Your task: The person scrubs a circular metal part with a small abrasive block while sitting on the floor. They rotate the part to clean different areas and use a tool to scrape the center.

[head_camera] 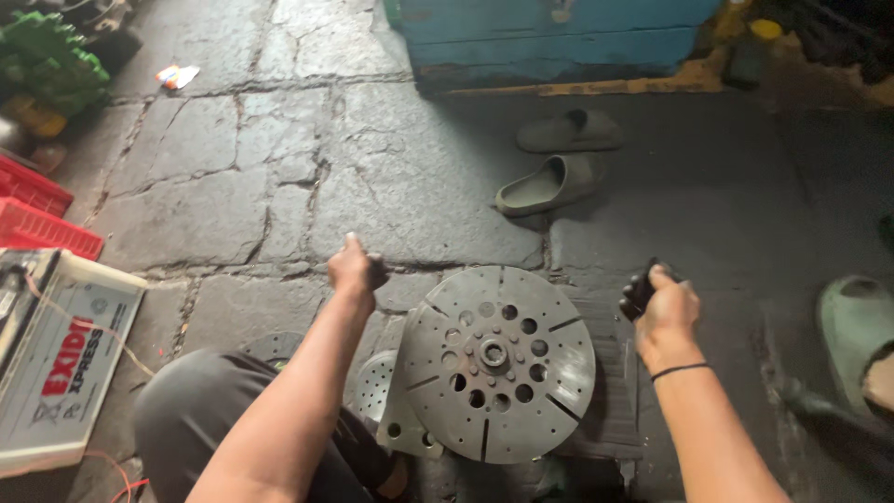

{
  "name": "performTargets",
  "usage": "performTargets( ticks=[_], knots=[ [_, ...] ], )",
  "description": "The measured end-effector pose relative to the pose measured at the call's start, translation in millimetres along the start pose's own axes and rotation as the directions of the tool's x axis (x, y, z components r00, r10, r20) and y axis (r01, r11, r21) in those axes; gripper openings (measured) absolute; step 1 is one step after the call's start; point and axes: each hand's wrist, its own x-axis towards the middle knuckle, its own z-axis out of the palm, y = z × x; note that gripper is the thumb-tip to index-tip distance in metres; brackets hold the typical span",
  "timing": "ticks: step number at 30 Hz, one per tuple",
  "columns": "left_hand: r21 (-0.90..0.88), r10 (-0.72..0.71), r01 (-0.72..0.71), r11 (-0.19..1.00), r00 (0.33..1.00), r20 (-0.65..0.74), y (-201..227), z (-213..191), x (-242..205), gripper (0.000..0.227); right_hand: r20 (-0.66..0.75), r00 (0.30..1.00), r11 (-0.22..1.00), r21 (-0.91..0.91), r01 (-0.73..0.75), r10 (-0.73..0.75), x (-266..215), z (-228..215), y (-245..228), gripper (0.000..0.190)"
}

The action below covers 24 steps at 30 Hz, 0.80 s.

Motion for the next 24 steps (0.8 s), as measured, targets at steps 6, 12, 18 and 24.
performTargets(
  ticks=[6,12,18,24],
  knots=[
    [0.569,0.547,-0.448,0.690,0.837,-0.004,-32,-3,-19,0.036,-0.057,0.978,0.979,0.033,-0.199,0.201,20,-35,19,0.003],
    [0.657,0.348,-0.669,0.349,0.743,0.572,-67,23,-63,0.065,-0.010,0.998,0.939,-0.338,-0.061,0.061,-4,-19,24,0.014],
    [0.718,0.230,-0.572,0.396,0.819,0.526,-70,34,-55,0.053,0.217,0.968,0.370,-0.895,0.249,-0.127,-30,3,32,0.027],
    [0.708,0.255,-0.541,0.454,0.840,0.478,-78,23,-43,0.053,0.162,0.986,0.557,-0.815,0.158,-0.043,-32,17,27,0.025]
  ],
)
